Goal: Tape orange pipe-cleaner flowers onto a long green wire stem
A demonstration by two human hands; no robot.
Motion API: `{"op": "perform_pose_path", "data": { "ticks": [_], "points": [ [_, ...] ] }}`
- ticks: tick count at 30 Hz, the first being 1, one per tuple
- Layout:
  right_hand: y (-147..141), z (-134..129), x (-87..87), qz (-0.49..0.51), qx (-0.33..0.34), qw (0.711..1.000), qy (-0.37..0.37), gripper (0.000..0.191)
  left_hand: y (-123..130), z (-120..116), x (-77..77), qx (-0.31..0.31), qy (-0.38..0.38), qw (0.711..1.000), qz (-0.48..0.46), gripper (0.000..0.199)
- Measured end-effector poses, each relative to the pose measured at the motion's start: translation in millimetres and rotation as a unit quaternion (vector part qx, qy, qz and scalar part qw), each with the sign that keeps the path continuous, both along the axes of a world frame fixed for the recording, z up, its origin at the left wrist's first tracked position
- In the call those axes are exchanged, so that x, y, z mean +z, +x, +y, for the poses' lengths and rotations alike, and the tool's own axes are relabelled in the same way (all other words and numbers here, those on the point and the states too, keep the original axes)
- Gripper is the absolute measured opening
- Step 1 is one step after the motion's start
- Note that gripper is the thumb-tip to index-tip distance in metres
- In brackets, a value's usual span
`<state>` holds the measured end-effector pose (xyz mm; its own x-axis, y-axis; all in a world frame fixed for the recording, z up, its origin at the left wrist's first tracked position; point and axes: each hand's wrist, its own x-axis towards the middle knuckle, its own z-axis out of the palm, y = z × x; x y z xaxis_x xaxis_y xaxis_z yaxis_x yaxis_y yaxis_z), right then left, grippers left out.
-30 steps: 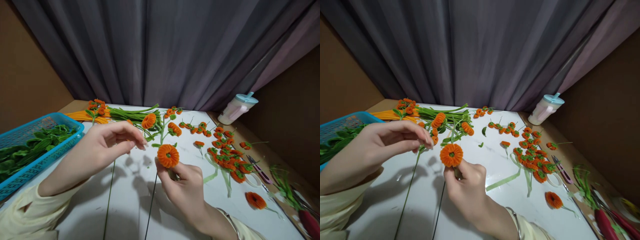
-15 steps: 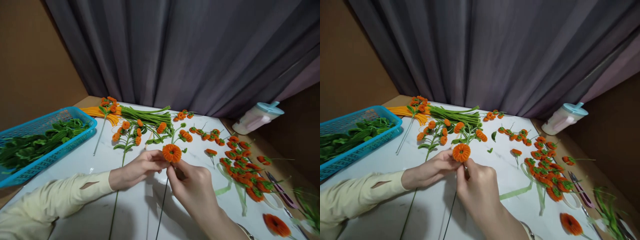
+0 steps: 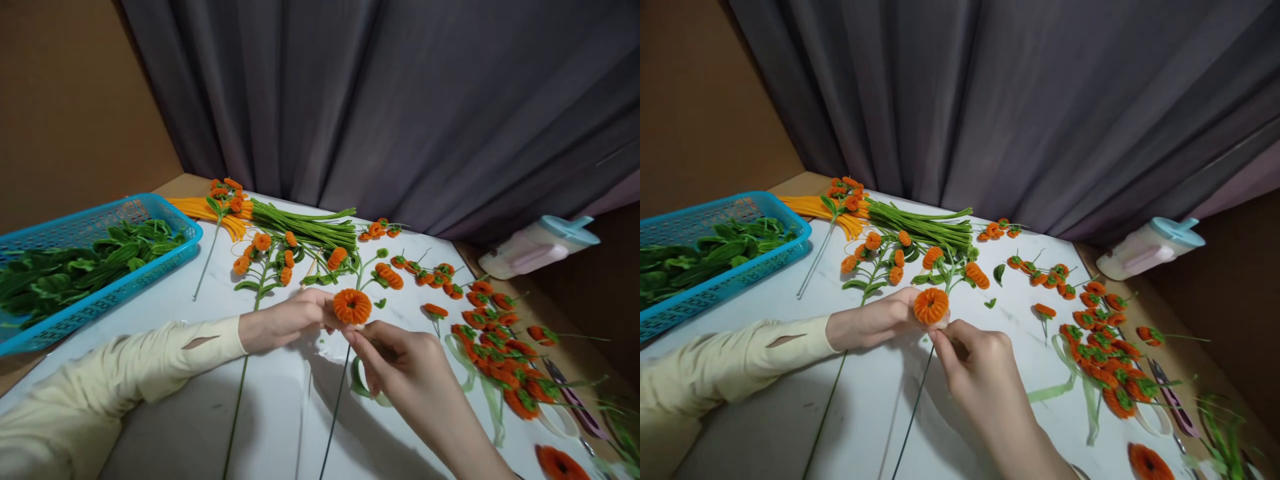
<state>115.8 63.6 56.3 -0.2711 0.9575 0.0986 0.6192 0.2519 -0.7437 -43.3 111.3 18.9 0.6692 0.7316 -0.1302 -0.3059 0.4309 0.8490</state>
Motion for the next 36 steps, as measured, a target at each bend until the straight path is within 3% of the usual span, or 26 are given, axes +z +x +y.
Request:
{"op": "perform_pose_path", "data": {
  "ticks": [5, 9, 18, 21, 24, 26, 28, 31, 36],
  "points": [
    [6, 6, 3.7, 0.091, 0.039, 0.978, -0.182, 0.036, 0, 6, 4.9, -0.018, 0.002, 1.000, 0.010, 0.008],
    [10, 11, -1.5, 0.157, 0.043, 0.952, -0.260, 0.033, -1, 7, 4.7, -0.020, 0.036, 0.999, 0.024, 0.009],
    [26, 11, 5.6, 0.166, 0.074, 0.939, -0.292, 0.030, 1, 2, 8.6, 0.038, 0.050, 0.995, 0.072, 0.016],
    [36, 10, 12.0, 0.104, 0.119, 0.953, -0.258, 0.028, -1, 2, 6.0, 0.042, 0.075, 0.991, 0.099, 0.016],
    [51, 13, 15.6, -0.009, 0.167, 0.971, -0.173, 0.027, -3, 2, 2.6, 0.043, 0.089, 0.989, 0.108, 0.016],
    [64, 20, 12.6, -0.089, 0.146, 0.981, -0.095, 0.025, -3, 2, 1.7, 0.047, 0.086, 0.989, 0.112, 0.019],
    [76, 31, 3.9, -0.167, 0.076, 0.983, -0.014, 0.022, -4, 1, 2.5, 0.050, 0.081, 0.989, 0.111, 0.022],
    [86, 51, -16.9, -0.306, -0.007, 0.951, 0.028, 0.028, -3, 0, 5.6, 0.052, 0.077, 0.990, 0.107, 0.023],
    [77, 72, -53.0, -0.443, 0.061, 0.883, 0.141, 0.026, -3, 0, 7.4, 0.052, 0.080, 0.988, 0.121, 0.019]
  ]
}}
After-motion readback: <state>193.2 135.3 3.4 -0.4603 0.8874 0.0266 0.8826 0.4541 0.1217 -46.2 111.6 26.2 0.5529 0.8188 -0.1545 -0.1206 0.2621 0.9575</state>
